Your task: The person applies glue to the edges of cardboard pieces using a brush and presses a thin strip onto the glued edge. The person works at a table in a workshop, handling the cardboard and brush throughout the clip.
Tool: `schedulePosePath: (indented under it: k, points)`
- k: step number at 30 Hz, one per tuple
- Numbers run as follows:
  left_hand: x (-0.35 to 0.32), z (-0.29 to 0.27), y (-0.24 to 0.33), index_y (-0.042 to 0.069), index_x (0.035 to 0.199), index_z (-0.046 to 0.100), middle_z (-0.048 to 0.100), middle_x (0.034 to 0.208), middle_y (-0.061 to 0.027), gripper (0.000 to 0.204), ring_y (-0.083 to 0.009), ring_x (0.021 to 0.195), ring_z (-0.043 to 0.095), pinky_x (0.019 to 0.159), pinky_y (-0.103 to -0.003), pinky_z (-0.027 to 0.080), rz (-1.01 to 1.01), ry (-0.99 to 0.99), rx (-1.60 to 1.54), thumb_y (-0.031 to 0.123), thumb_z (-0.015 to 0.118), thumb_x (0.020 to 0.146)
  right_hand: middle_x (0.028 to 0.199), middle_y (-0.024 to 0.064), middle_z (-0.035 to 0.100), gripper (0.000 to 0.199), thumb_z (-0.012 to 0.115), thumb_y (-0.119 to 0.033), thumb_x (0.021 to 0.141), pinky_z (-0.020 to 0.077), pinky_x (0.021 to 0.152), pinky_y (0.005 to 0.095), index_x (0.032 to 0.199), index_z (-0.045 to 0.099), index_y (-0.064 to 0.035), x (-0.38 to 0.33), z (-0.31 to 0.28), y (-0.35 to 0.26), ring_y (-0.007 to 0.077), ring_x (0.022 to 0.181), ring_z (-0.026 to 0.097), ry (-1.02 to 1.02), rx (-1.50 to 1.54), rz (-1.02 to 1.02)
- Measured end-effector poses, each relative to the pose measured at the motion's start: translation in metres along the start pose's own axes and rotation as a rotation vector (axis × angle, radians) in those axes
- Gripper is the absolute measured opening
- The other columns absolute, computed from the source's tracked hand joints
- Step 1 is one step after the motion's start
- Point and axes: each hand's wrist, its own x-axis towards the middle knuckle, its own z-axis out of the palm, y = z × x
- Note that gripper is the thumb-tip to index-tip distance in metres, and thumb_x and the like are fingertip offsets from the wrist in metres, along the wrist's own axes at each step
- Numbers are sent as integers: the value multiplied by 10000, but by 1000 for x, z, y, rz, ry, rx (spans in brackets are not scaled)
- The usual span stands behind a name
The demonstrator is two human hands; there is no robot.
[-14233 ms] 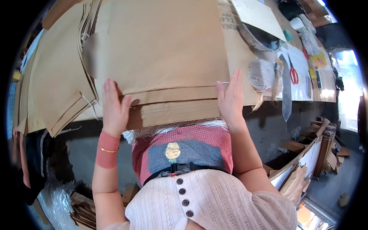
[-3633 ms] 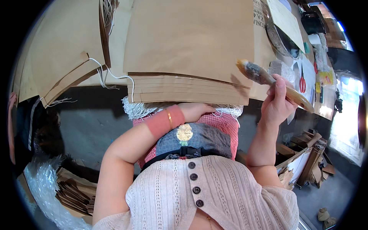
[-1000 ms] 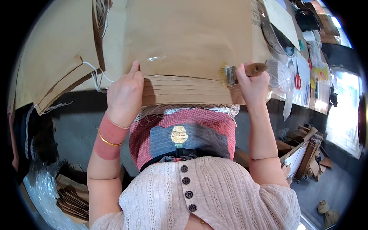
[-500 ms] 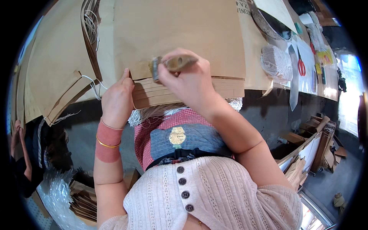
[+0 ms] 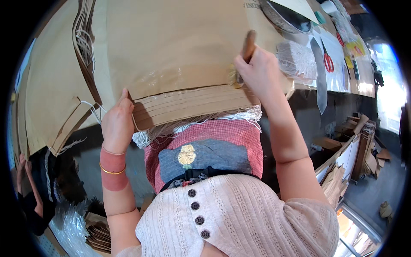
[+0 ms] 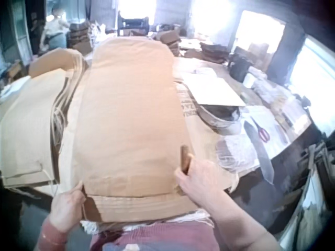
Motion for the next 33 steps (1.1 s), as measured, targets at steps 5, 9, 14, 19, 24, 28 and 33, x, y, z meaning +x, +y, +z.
schedulePosePath:
  k: [5,9,14,19,24,28,33]
  points:
    - [-9,-5,-6,-7,824,502,555,1236,-171,59,-367,777,604,648,-405,487,70,41,-89,27,550,835,710,-7,601,175,619,-175,868,371,502,184,957,670,-34,4,-67,54,29,553,471,175,1069,162]
    - [-32,-27,12,-15,830,523,638,1061,-151,56,-342,717,591,645,-360,479,41,127,-222,-32,573,810,807,30,628,203,641,-51,844,466,680,232,1044,664,-25,8,-90,120,140,724,579,527,561,144]
    - [-52,-58,32,4,801,581,648,804,-110,38,-273,703,608,608,-317,465,-1,-44,-348,-33,585,795,941,83,627,324,626,21,752,483,766,309,1056,672,-81,-3,-94,185,255,858,591,270,-423,-286]
    - [-69,-114,88,89,725,645,652,647,-41,95,-176,549,582,533,-273,420,275,103,-612,-5,653,736,1117,135,622,361,493,94,774,470,893,339,1082,643,-22,-47,-65,68,282,1016,603,125,-130,-403]
    - [-59,-140,76,62,706,621,592,554,-50,63,-163,429,477,445,-278,312,639,147,-823,101,659,737,922,117,611,271,625,-40,785,472,764,369,1056,628,-45,-117,39,-27,247,892,583,-711,843,-720]
    - [-80,-149,27,-57,765,592,592,633,-125,48,-191,551,526,524,-292,417,235,620,-397,-92,560,754,820,83,627,145,638,-23,791,454,657,286,929,681,-37,-95,-35,22,200,764,587,-488,752,-353]
    - [-45,-121,-22,-50,981,660,681,840,-100,144,-139,809,647,732,-232,478,-78,313,-405,-42,570,869,757,36,610,95,645,-1,794,417,635,234,878,688,-8,-50,-99,43,106,692,549,-259,541,-170]
